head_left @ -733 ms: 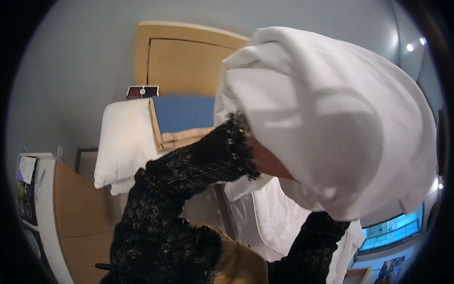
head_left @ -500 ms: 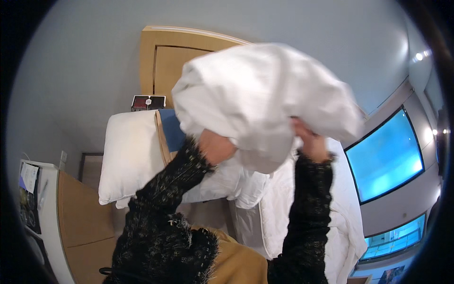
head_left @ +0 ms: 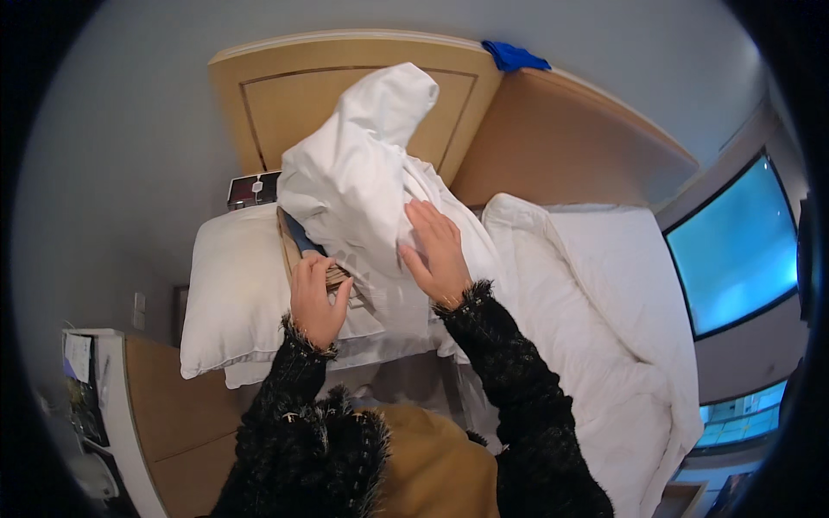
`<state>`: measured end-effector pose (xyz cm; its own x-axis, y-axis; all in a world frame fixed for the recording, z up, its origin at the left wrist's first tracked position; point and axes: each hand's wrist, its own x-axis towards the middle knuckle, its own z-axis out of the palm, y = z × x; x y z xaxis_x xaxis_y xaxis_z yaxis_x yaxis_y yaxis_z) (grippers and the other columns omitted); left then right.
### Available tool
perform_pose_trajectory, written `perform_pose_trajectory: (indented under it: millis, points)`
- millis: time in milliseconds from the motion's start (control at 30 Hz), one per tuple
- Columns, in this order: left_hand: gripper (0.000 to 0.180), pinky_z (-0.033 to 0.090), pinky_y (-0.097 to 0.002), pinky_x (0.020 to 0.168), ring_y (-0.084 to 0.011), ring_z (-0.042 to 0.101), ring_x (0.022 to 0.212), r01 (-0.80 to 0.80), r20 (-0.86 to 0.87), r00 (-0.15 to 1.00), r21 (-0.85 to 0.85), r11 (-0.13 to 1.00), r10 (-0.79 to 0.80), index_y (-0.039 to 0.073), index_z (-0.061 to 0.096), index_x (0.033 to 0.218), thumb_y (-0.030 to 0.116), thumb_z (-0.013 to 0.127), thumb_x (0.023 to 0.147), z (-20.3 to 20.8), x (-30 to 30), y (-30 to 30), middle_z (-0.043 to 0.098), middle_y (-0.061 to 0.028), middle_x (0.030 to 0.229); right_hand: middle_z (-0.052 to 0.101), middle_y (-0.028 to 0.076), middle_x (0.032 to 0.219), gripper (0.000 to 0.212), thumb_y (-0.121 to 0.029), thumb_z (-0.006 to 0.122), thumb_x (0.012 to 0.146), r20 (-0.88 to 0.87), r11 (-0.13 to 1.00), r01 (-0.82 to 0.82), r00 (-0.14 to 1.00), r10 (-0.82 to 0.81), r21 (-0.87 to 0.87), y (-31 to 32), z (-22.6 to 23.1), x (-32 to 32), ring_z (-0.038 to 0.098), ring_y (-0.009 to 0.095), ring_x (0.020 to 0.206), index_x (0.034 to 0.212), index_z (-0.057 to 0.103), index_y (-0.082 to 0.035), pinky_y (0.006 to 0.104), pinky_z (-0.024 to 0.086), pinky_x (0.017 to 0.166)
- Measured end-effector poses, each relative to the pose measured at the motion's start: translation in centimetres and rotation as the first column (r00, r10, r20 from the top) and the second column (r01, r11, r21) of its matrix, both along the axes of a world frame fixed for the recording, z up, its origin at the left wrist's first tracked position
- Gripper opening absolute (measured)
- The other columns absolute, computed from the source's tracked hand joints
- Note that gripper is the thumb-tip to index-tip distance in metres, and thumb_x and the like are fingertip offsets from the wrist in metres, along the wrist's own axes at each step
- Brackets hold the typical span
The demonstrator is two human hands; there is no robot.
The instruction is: The person folds white pillowcases and a blue-and-beige towel on a bed, then stacks them. The person then spreads a white duvet over the bed and smooths it out.
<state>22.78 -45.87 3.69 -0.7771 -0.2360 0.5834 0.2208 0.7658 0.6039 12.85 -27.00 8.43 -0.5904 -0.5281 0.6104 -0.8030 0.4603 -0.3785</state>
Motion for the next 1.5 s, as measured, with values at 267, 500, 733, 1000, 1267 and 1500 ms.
perform_pose_trajectory:
  millis: [267, 500, 733, 1000, 1267, 1500]
  points:
    - [0.025, 0.042, -0.0384, 0.083, -0.0325, 0.051, 0.096, 0.077, -0.108, 0.99, -0.121, 0.99, -0.09, 0.0, 0.055, 0.095, 0.0, 0.065, 0.072, 0.2, 1.1, 5.9, 0.053, -0.0172, 0.102, 0.059, 0.012, 0.085, 0.033, -0.003, 0.055, 0.075, 0.043, 0.981, -0.177, 0.983, 0.181, -0.082, 8.5, 4.1, 7.5, 0.055, 0.028, 0.079, 0.108, 0.057, -0.003, 0.0374, 0.041, 0.075]
    - [0.017, 0.045, -0.0349, 0.075, -0.03, 0.056, 0.086, 0.536, 0.007, 0.843, -0.12, 0.836, -0.539, 0.0, 0.059, 0.088, -0.004, 0.063, 0.072, -1.7, 2.0, 18.3, 0.056, -0.0155, 0.094, 0.043, 0.005, 0.064, 0.025, -0.011, 0.055, 0.067, -0.269, 0.884, -0.152, 0.963, 0.03, -0.443, 18.7, 8.9, 19.5, 0.04, 0.014, 0.051, 0.088, 0.057, 0.001, 0.0285, 0.032, 0.05]
    - [0.017, 0.046, -0.0362, 0.072, -0.0306, 0.056, 0.083, 0.895, 0.234, 0.446, -0.115, 0.431, -0.864, 0.002, 0.06, 0.087, 0.001, 0.066, 0.071, -6.6, 3.0, 33.3, 0.056, -0.0137, 0.091, 0.04, 0.002, 0.055, 0.009, -0.001, 0.057, 0.072, -0.128, 0.791, 0.01, 0.985, -0.112, -0.612, 31.6, 6.0, 27.2, 0.037, 0.012, 0.044, 0.08, 0.062, 0.001, 0.0263, 0.032, 0.043]
    - [0.062, 0.043, -0.0391, 0.085, -0.0344, 0.052, 0.098, 0.737, 0.676, 0.448, 0.092, 0.67, -0.585, -0.001, 0.047, 0.113, 0.027, 0.075, 0.066, -27.4, 0.4, 43.2, 0.052, -0.0202, 0.106, 0.059, 0.016, 0.1, 0.048, -0.022, 0.065, 0.074, 0.806, 0.551, 0.825, 0.24, -0.541, 0.125, 41.7, -13.3, 31.7, 0.056, 0.031, 0.087, 0.117, 0.053, -0.006, 0.0429, 0.043, 0.074]
    - [0.087, 0.047, -0.0404, 0.08, -0.033, 0.052, 0.097, -0.117, 0.742, 0.66, 0.253, 0.96, -0.115, -0.001, 0.038, 0.122, 0.028, 0.084, 0.054, -36.0, -8.1, 46.3, 0.05, -0.0209, 0.11, 0.019, 0.016, 0.143, 0.097, -0.031, 0.076, 0.063, 0.462, 0.357, 0.382, -0.231, -0.856, 0.852, 41.8, -31.7, 33.6, 0.018, 0.042, 0.13, 0.141, 0.019, -0.019, 0.0561, 0.021, 0.103]
    - [0.038, 0.045, -0.0321, 0.081, -0.0231, 0.052, 0.094, 0.105, 0.365, 0.864, 0.544, 0.832, -0.348, 0.005, 0.054, 0.106, -0.004, 0.058, 0.069, -23.4, -19.6, 49.8, 0.052, -0.014, 0.107, 0.06, 0.015, 0.081, 0.019, -0.019, 0.054, 0.073, 0.61, 0.303, 0.666, -0.289, -0.738, 0.681, 44.6, -33.1, 28.7, 0.057, 0.035, 0.078, 0.088, 0.055, -0.007, 0.0437, 0.046, 0.077]
